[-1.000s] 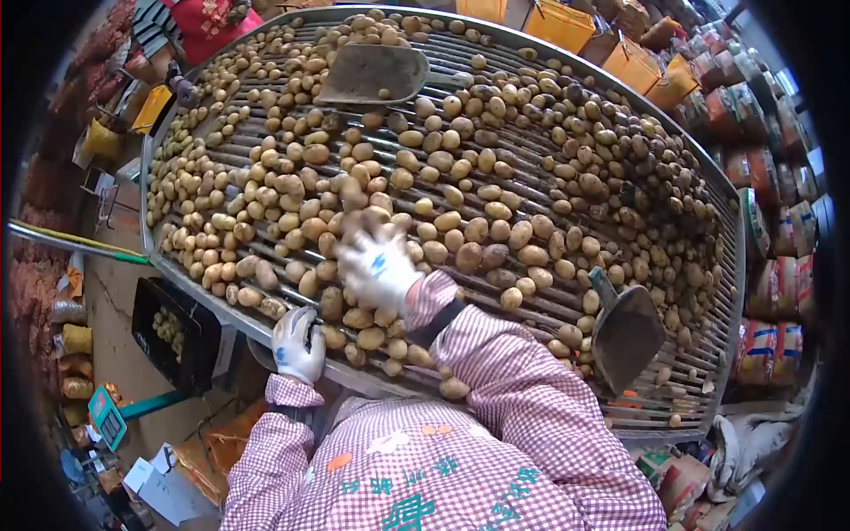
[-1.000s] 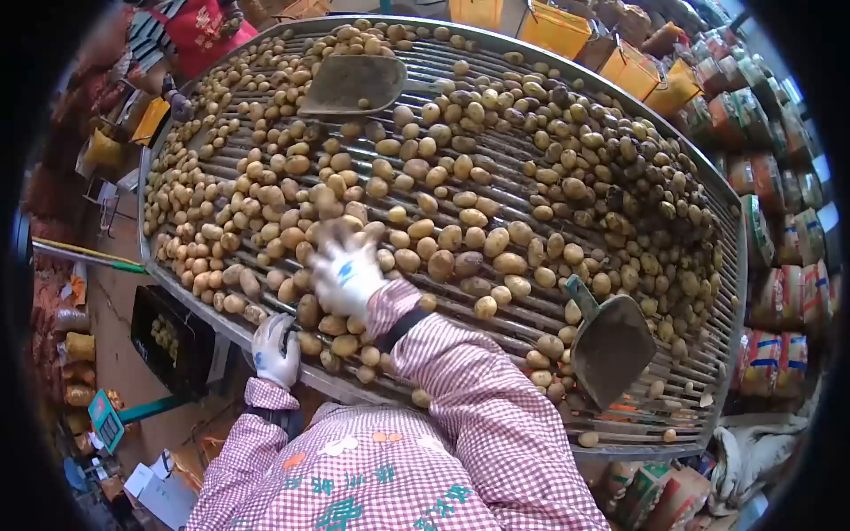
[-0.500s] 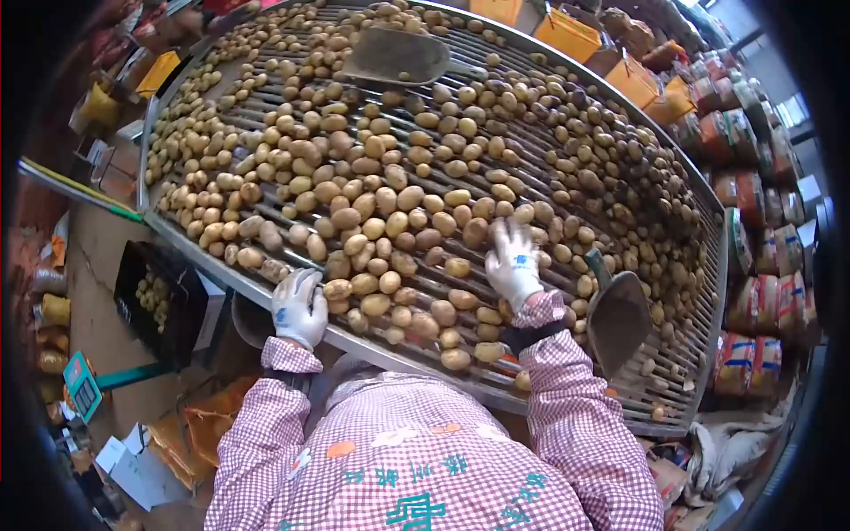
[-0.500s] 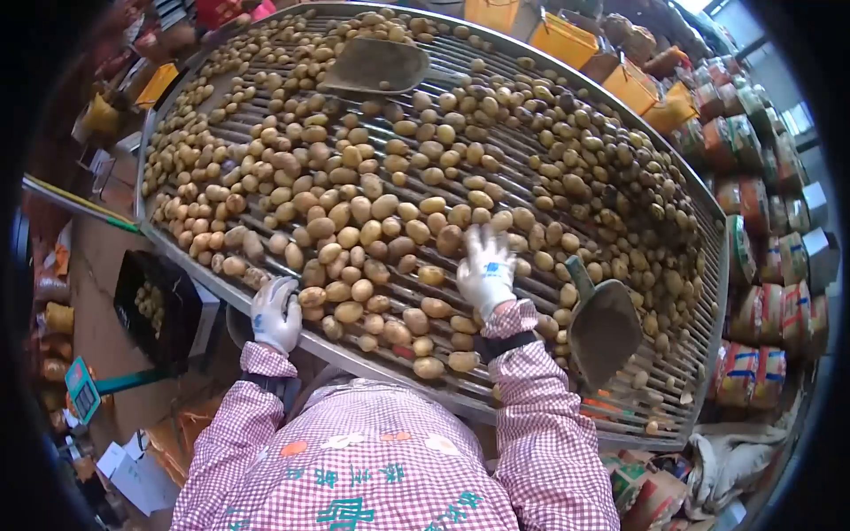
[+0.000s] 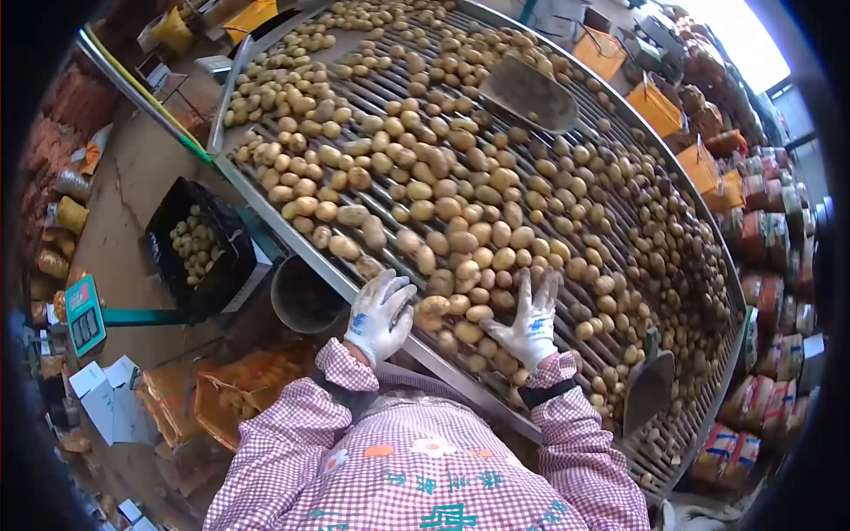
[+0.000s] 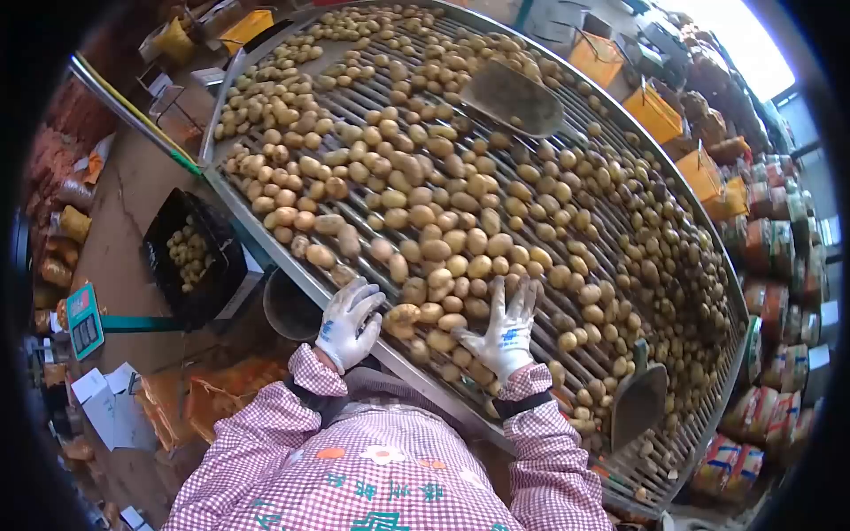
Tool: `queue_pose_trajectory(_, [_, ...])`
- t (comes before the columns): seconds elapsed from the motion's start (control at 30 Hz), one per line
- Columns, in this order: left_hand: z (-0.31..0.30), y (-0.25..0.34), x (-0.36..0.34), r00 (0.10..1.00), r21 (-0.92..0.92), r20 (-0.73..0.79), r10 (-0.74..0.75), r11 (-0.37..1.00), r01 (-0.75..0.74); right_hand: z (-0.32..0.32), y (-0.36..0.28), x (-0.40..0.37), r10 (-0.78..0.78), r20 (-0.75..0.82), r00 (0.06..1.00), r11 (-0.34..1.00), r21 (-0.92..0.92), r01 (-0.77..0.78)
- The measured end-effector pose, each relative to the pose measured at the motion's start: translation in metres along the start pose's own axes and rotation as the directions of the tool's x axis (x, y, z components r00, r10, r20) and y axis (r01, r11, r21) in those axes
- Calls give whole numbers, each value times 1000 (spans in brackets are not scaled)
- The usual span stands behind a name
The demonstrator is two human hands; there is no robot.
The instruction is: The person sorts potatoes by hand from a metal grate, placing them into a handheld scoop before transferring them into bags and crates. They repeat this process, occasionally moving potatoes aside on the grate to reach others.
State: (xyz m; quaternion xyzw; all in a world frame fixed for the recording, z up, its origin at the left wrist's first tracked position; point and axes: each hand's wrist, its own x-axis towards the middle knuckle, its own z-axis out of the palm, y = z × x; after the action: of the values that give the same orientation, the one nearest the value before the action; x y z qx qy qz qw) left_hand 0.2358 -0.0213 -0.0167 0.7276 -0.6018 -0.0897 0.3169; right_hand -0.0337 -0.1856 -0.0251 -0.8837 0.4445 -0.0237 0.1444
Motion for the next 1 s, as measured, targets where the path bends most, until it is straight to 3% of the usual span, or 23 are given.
queue_pose_trajectory(0.03, [-9, -9, 2, 1000, 7, -9, -20, 1000, 20, 2, -8, 5, 22, -4, 1000, 997, 72, -22])
queue_pose_trajectory(0.17, [-47, -77, 17, 992, 123, -110, -60, 990, 73, 8, -39, 31, 24, -11, 1000, 1000, 19, -24])
queue_pose_trajectory(0.23, [-72, -108, 32, 990, 167, -125, -64, 982, 85, 16, -53, 55, -68, -38, 997, 996, 56, 70])
queue_pose_trajectory(0.3, [-92, -140, 51, 986, 219, -106, -131, 964, 152, 30, -74, 87, -59, -103, 993, 995, 68, 67])
queue_pose_trajectory(0.37, [-106, -169, 64, 975, 291, -70, -210, 931, 222, 18, -110, 124, -8, -42, 999, 999, -31, 7])
queue_pose_trajectory(0.43, [-114, -198, 76, 977, 341, -85, -198, 915, 215, 10, -136, 152, 94, 102, 990, 995, -31, -91])
queue_pose_trajectory(0.5, [-112, -220, 81, 979, 367, -86, -185, 908, 204, 29, -144, 169, 5, 4, 1000, 999, 45, -5])
queue_pose_trajectory(0.53, [-107, -228, 81, 987, 407, -78, -140, 899, 160, 24, -153, 181, 37, 53, 998, 996, 77, -41])
queue_pose_trajectory(0.57, [-103, -236, 80, 993, 447, -73, -95, 887, 118, 18, -160, 194, 63, 101, 993, 992, 106, -74])
queue_pose_trajectory(0.6, [-102, -236, 80, 992, 414, -103, -69, 904, 106, 22, -160, 208, 26, 42, 999, 990, 136, -32])
queue_pose_trajectory(0.77, [-106, -229, 84, 990, 371, -101, -101, 919, 132, 17, -209, 285, 138, 80, 987, 990, 17, -140])
queue_pose_trajectory(0.8, [-107, -229, 86, 990, 363, -100, -104, 922, 133, 29, -212, 299, 85, 24, 996, 996, -2, -85])
queue_pose_trajectory(0.9, [-108, -227, 85, 989, 342, -92, -116, 929, 141, 9, -265, 337, 60, 192, 979, 997, -67, -48])
queue_pose_trajectory(0.97, [-107, -227, 85, 989, 355, -90, -120, 924, 145, 33, -284, 370, -34, 93, 995, 991, -127, 46])
queue_pose_trajectory(1.0, [-109, -228, 86, 990, 358, -86, -114, 923, 138, 52, -290, 391, -84, 119, 989, 996, -11, 86])
